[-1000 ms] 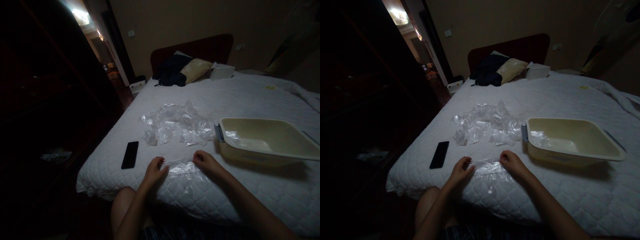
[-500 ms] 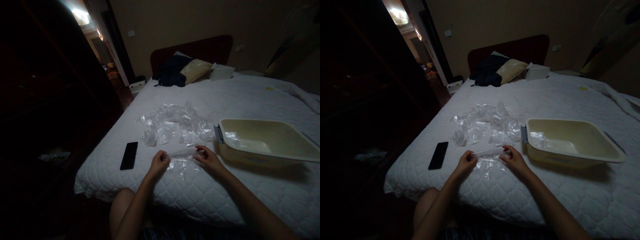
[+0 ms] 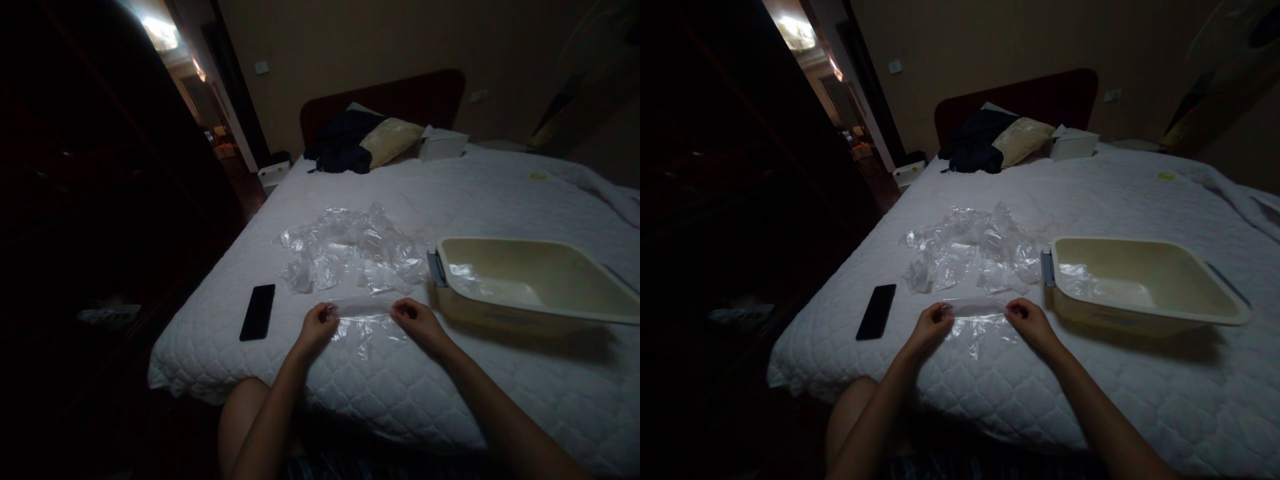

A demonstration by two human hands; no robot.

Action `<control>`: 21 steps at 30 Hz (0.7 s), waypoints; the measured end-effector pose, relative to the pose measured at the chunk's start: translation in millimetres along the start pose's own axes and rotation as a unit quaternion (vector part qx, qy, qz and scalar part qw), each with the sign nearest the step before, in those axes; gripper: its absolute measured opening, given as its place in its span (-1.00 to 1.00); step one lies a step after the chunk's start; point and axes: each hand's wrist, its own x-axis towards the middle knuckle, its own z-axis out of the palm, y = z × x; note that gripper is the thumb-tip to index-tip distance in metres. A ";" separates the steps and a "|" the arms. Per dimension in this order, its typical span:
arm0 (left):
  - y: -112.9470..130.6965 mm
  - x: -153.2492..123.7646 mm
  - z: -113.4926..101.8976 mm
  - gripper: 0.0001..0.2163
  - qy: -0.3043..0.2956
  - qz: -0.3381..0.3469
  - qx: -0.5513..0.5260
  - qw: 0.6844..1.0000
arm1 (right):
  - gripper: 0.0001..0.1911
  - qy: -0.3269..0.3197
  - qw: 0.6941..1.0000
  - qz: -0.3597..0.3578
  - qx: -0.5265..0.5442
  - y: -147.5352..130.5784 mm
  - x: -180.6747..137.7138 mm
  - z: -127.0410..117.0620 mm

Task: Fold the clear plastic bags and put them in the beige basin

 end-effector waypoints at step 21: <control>9.7 -22.5 -23.0 -0.72 -0.090 0.206 0.241 0.944 | -0.75 -0.070 0.975 -0.155 -0.141 1.0 -38.8 -21.5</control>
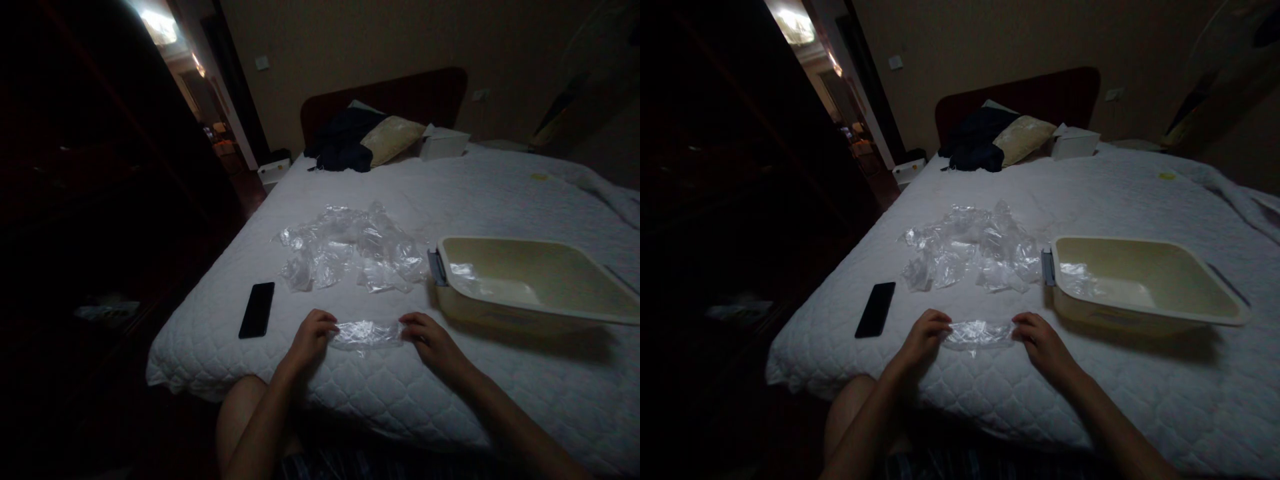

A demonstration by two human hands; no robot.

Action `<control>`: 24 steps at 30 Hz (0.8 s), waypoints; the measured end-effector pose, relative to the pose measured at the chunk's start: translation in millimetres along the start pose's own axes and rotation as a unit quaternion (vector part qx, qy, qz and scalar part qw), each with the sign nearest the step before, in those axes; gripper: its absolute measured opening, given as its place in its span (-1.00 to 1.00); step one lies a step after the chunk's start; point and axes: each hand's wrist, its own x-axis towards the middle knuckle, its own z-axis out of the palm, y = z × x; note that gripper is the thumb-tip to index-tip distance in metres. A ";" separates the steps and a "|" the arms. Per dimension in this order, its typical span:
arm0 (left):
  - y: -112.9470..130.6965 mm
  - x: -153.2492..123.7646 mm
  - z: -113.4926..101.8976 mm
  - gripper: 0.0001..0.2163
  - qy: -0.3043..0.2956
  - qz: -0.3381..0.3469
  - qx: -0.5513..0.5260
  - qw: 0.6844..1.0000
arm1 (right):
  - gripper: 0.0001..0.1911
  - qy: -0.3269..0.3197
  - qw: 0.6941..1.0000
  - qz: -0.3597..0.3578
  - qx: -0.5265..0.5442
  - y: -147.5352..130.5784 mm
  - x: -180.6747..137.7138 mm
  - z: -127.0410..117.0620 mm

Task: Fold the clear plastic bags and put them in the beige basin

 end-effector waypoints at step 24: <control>44.2 -28.5 18.6 -0.44 -0.120 0.185 0.342 0.913 | -0.43 -0.058 0.965 -0.165 -0.196 -52.9 -5.1 38.2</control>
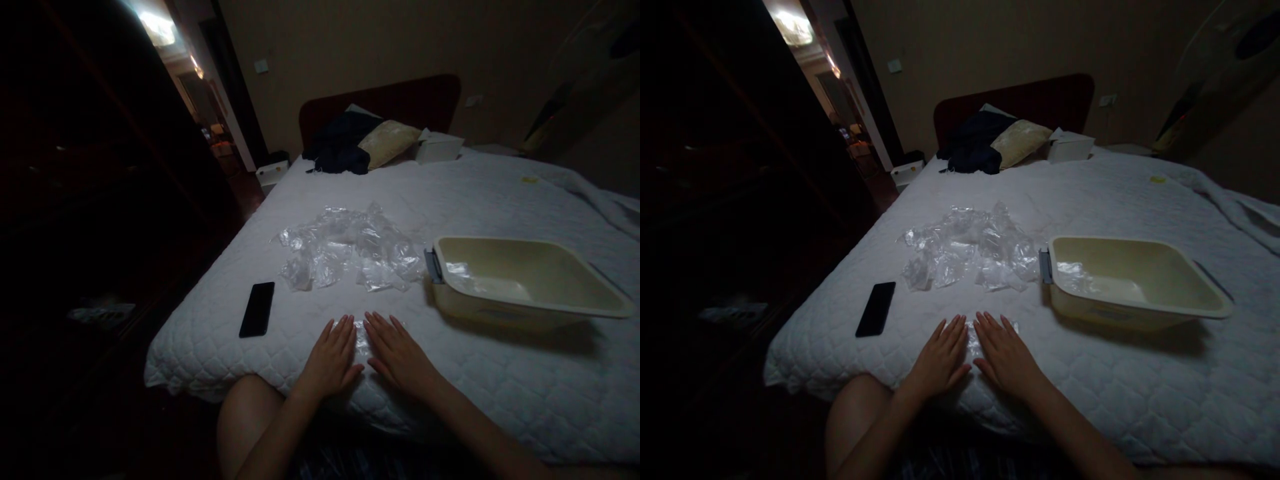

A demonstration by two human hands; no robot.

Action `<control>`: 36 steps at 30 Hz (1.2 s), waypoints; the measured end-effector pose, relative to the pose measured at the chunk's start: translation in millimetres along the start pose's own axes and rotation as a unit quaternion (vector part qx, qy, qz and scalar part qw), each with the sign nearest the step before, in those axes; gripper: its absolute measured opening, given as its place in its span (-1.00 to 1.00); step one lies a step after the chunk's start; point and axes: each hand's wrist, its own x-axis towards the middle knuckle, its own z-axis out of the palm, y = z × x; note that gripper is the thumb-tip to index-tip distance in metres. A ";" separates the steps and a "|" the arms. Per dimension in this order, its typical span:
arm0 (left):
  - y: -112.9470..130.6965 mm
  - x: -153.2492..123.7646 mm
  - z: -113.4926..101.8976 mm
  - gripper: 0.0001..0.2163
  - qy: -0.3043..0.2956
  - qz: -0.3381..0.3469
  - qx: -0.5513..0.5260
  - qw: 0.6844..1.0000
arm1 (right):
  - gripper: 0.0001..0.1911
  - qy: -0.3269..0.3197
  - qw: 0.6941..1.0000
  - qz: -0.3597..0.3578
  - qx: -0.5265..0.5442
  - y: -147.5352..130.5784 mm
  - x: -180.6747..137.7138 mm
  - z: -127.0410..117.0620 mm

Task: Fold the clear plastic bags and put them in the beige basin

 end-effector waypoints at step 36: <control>-14.4 -14.4 14.9 -0.43 -0.076 -0.054 0.017 0.996 | -0.38 -0.059 0.994 0.062 -0.069 42.3 -37.5 15.9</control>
